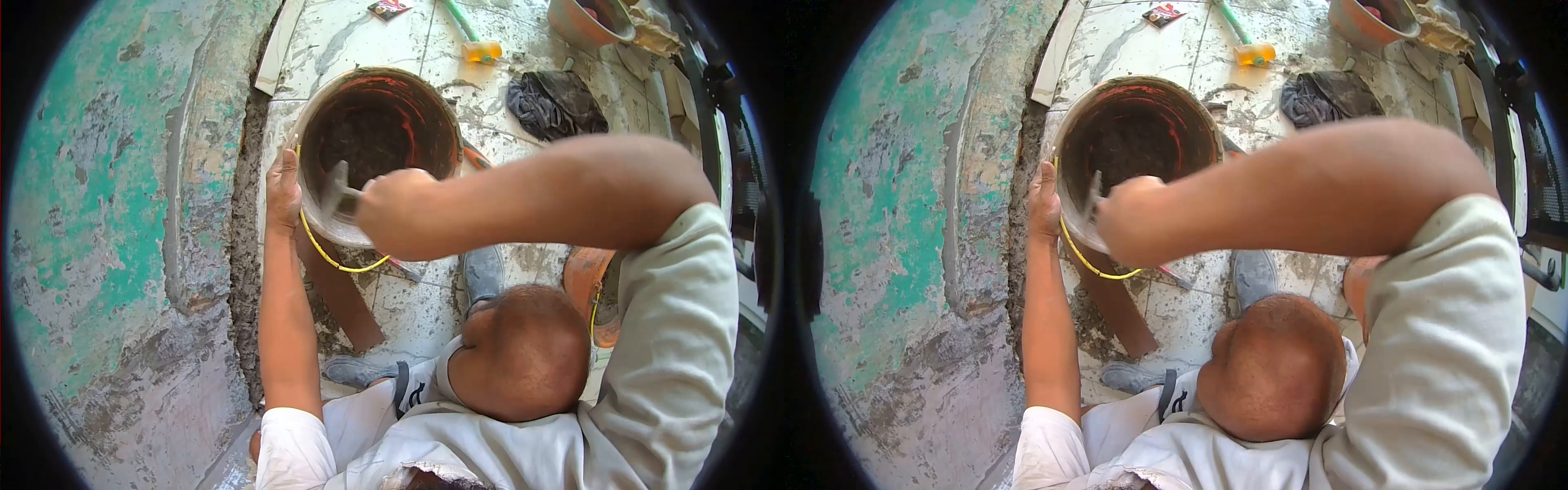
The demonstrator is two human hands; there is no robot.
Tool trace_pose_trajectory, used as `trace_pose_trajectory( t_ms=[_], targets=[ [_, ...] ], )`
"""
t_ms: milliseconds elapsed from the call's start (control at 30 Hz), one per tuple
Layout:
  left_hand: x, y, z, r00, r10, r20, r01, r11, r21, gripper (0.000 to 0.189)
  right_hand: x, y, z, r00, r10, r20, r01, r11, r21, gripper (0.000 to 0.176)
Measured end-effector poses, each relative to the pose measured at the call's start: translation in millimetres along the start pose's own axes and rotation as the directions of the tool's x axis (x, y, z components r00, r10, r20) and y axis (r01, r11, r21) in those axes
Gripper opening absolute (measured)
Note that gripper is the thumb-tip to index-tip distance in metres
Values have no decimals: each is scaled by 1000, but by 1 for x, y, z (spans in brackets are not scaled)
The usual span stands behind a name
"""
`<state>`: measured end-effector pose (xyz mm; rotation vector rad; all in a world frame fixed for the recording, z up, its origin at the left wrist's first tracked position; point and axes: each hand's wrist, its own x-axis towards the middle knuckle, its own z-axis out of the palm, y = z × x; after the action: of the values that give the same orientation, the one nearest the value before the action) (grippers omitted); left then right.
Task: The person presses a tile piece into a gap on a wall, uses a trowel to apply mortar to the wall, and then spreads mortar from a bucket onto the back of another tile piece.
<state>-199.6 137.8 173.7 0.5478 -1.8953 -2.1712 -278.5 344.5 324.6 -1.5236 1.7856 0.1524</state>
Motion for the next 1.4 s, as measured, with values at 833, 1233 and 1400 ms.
trace_pose_trajectory(
  t_ms=[833, 1233, 1400],
  targets=[
    [-11, 13, 23, 987, 157, 30, -160, 968, 195, 45, 46, 52, 36, 938, 215, -271, -274, 940, -202, 21],
    [-13, 20, 30, 979, 163, 121, -198, 901, 386, 39, 17, 64, 54, 956, 271, -112, -281, 955, -94, 29],
    [-17, 21, 36, 981, 148, 123, -180, 929, 322, 44, 13, 93, 62, 839, 460, -291, -384, 879, 282, 28]
  ],
)
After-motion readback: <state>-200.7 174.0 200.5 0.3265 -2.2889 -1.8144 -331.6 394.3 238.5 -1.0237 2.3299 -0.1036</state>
